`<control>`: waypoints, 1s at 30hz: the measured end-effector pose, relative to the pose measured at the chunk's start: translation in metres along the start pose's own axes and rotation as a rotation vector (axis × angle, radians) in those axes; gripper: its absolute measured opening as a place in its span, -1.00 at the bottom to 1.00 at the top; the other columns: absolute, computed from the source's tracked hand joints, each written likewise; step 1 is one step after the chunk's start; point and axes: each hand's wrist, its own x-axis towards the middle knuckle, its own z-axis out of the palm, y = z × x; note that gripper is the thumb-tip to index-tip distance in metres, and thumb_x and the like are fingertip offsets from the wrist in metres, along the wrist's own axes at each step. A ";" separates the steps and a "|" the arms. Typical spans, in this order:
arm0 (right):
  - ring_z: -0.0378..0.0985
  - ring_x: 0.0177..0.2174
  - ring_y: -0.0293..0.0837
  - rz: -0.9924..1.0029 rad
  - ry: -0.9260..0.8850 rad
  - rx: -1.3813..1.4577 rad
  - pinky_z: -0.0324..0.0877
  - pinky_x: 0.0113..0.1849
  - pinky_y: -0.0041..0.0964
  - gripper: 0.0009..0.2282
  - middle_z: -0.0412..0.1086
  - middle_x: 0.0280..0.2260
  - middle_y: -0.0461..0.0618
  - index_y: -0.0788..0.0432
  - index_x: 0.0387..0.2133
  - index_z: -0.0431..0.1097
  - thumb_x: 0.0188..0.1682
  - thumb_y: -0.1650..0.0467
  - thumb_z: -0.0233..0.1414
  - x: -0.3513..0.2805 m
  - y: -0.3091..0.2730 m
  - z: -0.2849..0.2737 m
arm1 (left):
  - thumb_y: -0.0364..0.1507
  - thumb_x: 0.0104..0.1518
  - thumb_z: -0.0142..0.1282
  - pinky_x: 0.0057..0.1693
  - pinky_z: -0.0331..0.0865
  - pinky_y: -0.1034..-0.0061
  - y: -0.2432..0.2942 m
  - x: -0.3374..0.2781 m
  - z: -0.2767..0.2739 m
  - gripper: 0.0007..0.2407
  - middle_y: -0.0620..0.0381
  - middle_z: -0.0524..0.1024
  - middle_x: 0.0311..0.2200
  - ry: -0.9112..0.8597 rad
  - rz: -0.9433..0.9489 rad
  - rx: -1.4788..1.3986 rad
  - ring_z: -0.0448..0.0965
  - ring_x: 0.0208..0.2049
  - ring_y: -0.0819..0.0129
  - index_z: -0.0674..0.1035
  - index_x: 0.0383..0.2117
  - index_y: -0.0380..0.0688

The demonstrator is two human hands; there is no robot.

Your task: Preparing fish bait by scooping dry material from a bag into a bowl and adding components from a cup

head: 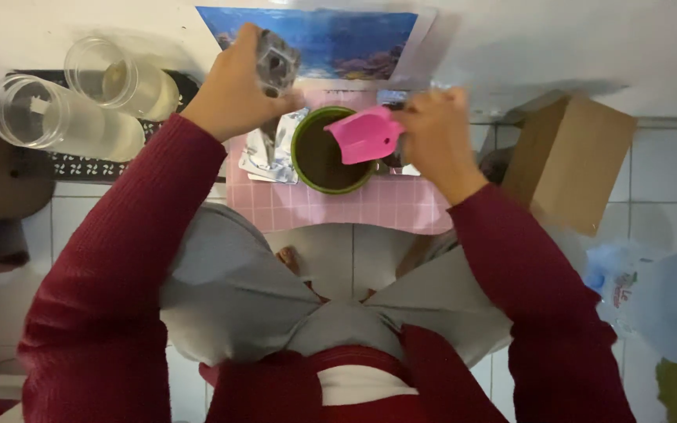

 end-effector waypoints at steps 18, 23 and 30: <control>0.44 0.10 0.00 0.418 -0.230 1.070 0.39 -0.04 -0.14 -0.26 0.34 0.15 0.09 0.12 0.31 -0.02 -0.04 0.02 0.08 0.047 -0.101 -0.033 | -0.13 0.02 0.39 -0.27 0.42 0.44 0.042 0.001 0.062 -0.46 0.15 0.45 -0.30 0.456 -0.098 -0.460 0.49 -0.36 0.40 0.30 -0.08 -0.12; 0.55 -0.29 -0.13 0.443 -0.082 0.995 0.34 -0.29 -0.26 -0.61 0.49 -0.23 -0.03 0.11 0.04 0.23 0.05 0.21 0.11 0.041 -0.079 -0.008 | 0.08 -0.27 0.38 0.01 0.57 0.42 0.059 -0.009 0.058 -0.23 0.08 0.49 -0.09 0.375 -0.102 -0.648 0.60 -0.06 0.32 0.27 -0.01 -0.13; 0.54 -0.26 -0.25 0.666 -0.226 1.142 0.45 -0.19 -0.32 -0.67 0.53 -0.28 -0.14 0.10 -0.23 0.47 -0.10 0.15 0.21 0.049 -0.053 -0.033 | -0.37 -0.13 0.45 -0.13 0.50 0.52 0.039 -0.006 0.058 -0.45 0.17 0.47 -0.16 0.087 -0.125 -0.495 0.49 -0.19 0.36 0.38 0.01 -0.07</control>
